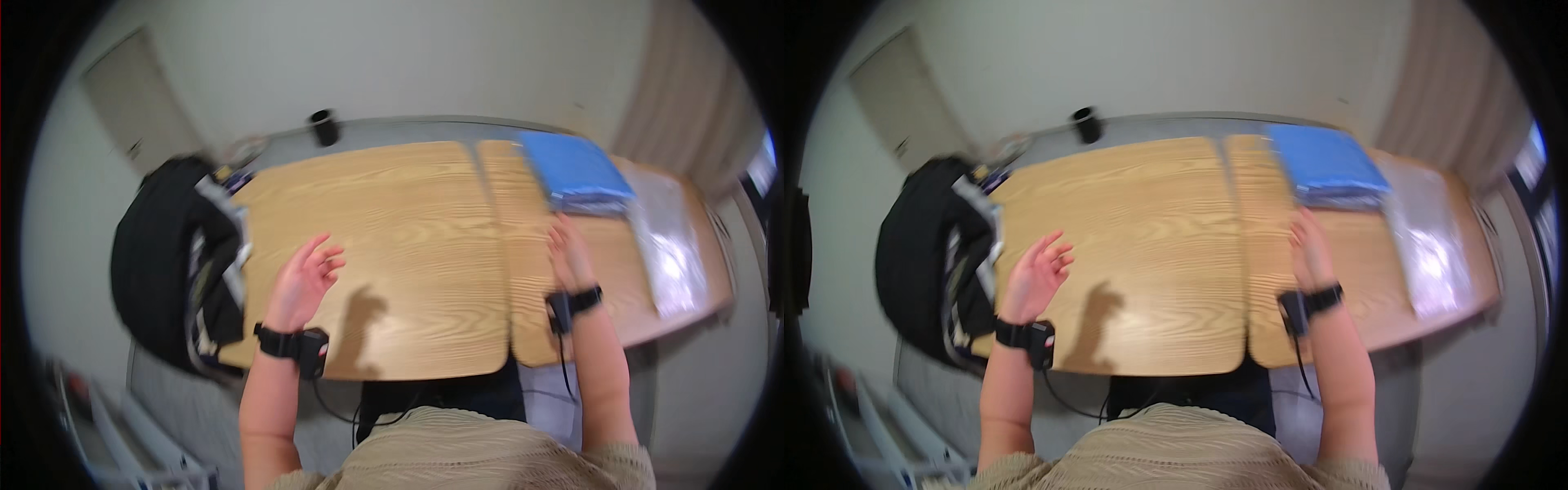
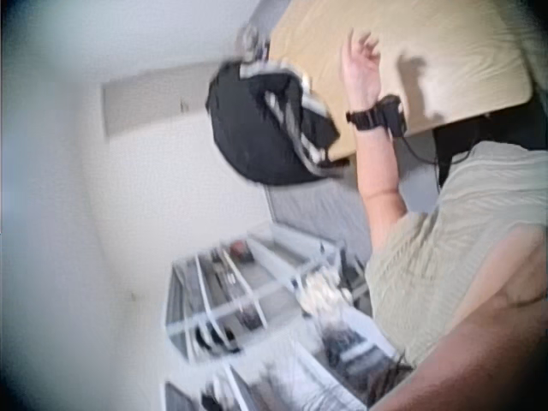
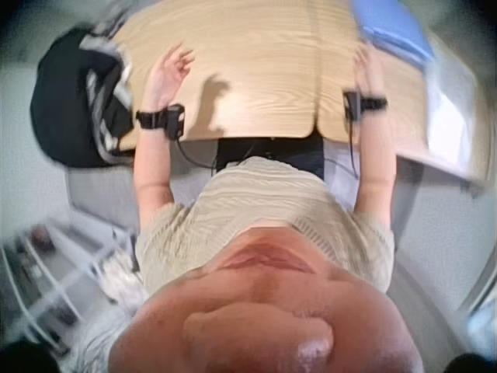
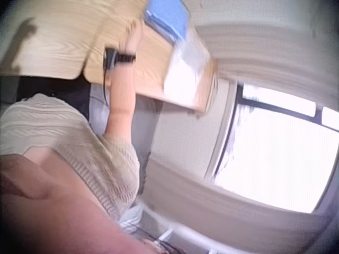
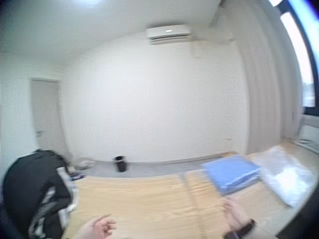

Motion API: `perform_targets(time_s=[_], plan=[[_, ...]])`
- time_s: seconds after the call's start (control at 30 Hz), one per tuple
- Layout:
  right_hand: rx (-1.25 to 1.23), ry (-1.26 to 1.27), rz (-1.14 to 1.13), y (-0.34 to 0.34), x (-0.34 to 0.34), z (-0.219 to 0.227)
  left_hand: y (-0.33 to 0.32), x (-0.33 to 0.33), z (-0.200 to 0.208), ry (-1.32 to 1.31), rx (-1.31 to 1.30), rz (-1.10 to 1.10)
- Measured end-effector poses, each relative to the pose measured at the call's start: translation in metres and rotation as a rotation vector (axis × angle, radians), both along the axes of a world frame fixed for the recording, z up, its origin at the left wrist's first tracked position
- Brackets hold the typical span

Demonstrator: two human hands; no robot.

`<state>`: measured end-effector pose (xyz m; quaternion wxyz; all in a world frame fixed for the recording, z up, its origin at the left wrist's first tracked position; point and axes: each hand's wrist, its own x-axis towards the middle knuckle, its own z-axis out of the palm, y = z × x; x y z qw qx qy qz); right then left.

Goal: Fold a blue garment and place it inside a clear plastic bag.

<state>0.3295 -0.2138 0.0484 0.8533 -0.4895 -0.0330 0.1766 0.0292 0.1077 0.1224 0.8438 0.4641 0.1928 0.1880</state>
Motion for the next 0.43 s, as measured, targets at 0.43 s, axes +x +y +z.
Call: perform_targets(time_s=[0.43], plan=[[-0.169,-0.215,0.065,-0.017,-0.146,-0.053,0.16,-0.228,-0.019,0.296,0.339,0.95]])
